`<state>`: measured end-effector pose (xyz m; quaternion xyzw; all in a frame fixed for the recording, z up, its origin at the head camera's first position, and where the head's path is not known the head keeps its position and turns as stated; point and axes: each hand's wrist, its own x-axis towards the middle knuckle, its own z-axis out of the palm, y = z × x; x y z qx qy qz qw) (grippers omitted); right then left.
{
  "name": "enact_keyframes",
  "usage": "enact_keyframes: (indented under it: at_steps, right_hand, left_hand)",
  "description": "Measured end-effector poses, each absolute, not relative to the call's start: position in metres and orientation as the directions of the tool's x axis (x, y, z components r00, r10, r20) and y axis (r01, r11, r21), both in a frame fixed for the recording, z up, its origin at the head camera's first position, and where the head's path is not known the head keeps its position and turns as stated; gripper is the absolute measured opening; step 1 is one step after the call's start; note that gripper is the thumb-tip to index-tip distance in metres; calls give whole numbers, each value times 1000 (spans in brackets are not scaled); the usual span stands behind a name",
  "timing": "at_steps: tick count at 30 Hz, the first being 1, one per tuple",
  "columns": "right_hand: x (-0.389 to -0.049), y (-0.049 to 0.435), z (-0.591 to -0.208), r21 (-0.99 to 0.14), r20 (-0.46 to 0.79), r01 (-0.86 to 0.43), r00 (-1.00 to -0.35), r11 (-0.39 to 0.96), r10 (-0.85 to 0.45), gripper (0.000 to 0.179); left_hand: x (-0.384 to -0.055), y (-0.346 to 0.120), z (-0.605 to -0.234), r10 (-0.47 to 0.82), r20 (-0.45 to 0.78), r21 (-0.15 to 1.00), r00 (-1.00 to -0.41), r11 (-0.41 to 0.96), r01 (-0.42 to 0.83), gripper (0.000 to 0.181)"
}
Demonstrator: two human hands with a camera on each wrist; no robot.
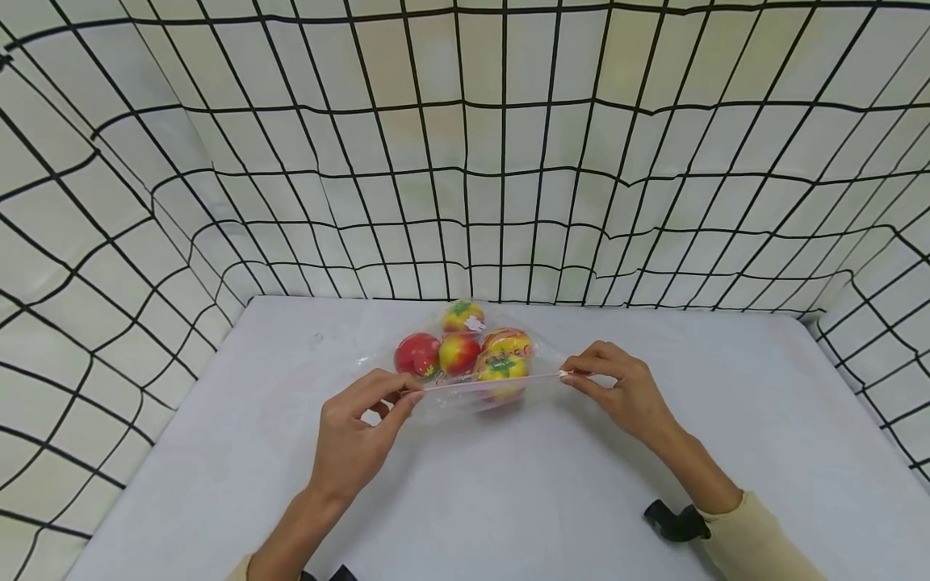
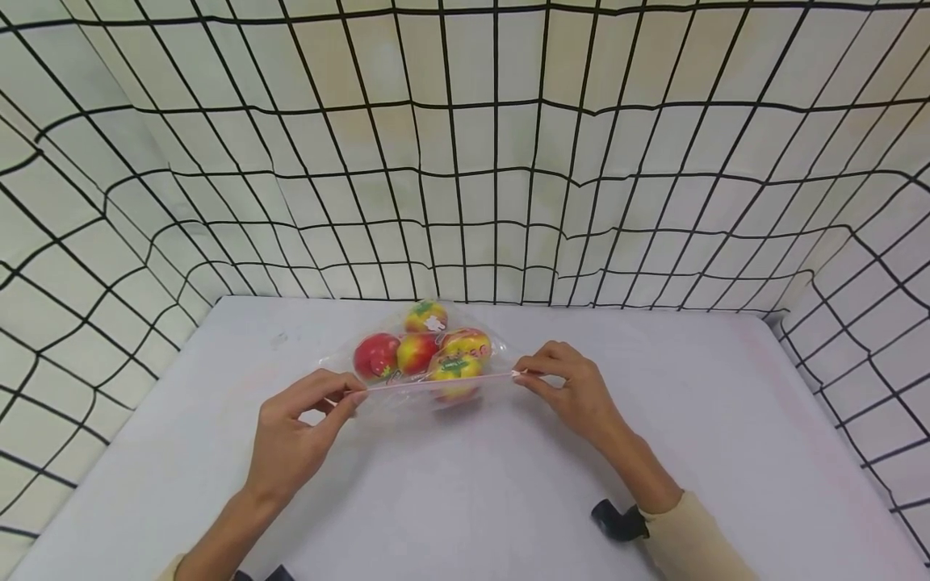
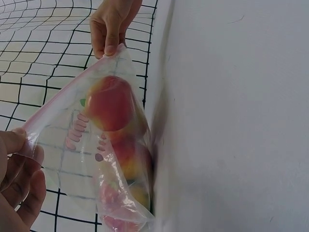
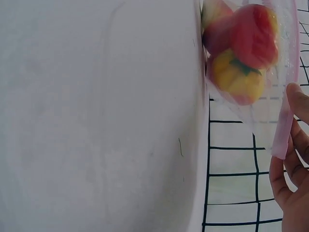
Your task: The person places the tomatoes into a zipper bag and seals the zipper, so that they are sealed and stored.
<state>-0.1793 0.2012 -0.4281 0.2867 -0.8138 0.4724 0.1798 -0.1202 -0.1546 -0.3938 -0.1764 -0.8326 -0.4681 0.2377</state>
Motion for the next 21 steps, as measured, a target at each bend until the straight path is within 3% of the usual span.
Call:
enact_keyframes:
  at_steps: [21]
  right_hand:
    - [-184,215,-434,-686,512,-567,-822,456,-251,31]
  left_hand:
    - [-121,-156,-395,55,560,695,-826,512,505,14]
